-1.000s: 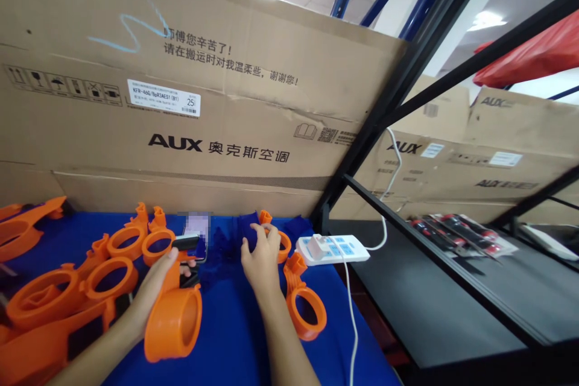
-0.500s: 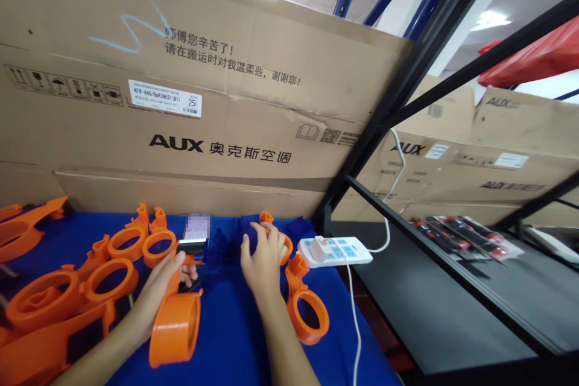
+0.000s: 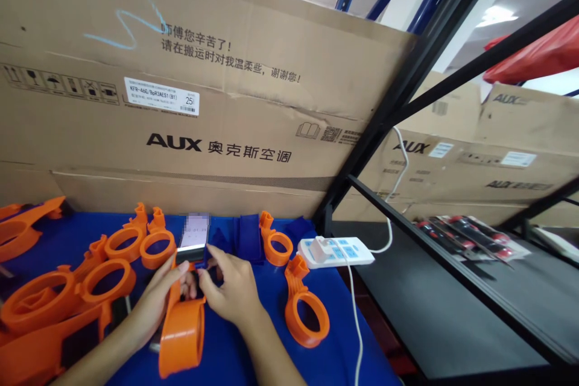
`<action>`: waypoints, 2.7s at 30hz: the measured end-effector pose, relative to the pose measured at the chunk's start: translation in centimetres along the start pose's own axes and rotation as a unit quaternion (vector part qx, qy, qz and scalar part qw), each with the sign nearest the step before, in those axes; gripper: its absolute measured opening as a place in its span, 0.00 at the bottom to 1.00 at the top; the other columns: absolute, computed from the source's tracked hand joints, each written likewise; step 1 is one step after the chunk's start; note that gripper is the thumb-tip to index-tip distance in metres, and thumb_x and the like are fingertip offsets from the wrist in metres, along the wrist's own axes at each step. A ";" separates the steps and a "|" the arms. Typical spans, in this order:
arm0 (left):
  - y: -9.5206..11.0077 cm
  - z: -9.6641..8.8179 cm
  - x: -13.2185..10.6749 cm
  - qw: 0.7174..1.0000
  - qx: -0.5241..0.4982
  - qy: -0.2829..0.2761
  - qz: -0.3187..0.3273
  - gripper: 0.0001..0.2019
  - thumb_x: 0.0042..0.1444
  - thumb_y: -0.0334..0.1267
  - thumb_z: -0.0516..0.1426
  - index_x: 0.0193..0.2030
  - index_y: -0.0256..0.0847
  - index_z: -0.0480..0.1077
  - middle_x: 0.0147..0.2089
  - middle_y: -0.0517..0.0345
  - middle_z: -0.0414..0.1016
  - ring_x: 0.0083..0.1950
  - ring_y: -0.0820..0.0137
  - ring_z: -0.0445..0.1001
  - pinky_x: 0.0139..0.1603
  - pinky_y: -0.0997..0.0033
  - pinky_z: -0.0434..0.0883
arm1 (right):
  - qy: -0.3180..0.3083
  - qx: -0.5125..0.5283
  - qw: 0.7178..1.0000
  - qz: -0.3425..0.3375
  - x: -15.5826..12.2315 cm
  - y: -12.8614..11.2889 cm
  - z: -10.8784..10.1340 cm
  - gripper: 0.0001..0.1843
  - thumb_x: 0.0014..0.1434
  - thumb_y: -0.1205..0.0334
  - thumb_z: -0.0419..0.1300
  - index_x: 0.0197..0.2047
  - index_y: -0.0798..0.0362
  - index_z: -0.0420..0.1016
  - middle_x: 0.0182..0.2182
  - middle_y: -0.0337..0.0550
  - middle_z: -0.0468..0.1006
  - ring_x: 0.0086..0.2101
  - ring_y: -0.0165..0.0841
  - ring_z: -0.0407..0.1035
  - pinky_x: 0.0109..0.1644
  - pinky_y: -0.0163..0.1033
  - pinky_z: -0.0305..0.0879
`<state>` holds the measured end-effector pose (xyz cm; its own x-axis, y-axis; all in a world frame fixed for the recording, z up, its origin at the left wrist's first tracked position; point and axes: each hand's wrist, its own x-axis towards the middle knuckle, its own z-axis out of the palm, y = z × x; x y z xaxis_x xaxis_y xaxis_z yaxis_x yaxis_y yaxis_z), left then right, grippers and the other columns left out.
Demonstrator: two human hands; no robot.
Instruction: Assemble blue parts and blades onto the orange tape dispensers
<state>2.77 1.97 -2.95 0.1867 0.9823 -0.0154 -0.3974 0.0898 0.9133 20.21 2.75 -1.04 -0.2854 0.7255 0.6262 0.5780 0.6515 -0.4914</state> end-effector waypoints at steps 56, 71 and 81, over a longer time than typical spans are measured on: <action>1.9 0.7 -1.0 0.996 -0.022 -0.005 -0.082 0.14 0.60 0.50 0.64 0.40 0.43 0.68 0.22 0.68 0.63 0.22 0.77 0.59 0.25 0.78 0.59 | 0.004 -0.062 0.996 -0.066 -0.7 0.3 0.8 0.28 0.64 0.72 0.53 0.66 0.54 0.70 0.36 0.47 0.85 0.31 0.34 0.80 0.39 0.38 0.78; 2.0 1.1 -0.7 0.995 -0.043 0.053 -0.072 0.18 0.60 0.55 0.59 0.31 0.43 0.65 0.18 0.64 0.68 0.17 0.75 0.62 0.20 0.77 0.63 | 0.063 -0.046 0.997 -0.022 0.2 -0.6 -0.7 0.14 0.69 0.63 0.56 0.53 0.54 0.79 0.37 0.49 0.86 0.31 0.36 0.79 0.38 0.39 0.76; 2.5 -0.7 0.4 0.997 -0.031 0.070 0.014 0.13 0.60 0.49 0.59 0.33 0.44 0.64 0.20 0.64 0.71 0.17 0.73 0.65 0.21 0.75 0.66 | 0.038 -0.051 0.984 0.168 1.3 2.1 -1.9 0.15 0.66 0.57 0.58 0.29 0.52 0.76 0.15 0.34 0.68 0.16 0.29 0.63 0.20 0.32 0.55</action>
<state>1.19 2.73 -0.92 0.0495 0.9975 -0.0498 -0.4568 0.0670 0.8870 22.49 4.59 -0.12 -0.0106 0.8749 0.4843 0.7041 0.3504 -0.6176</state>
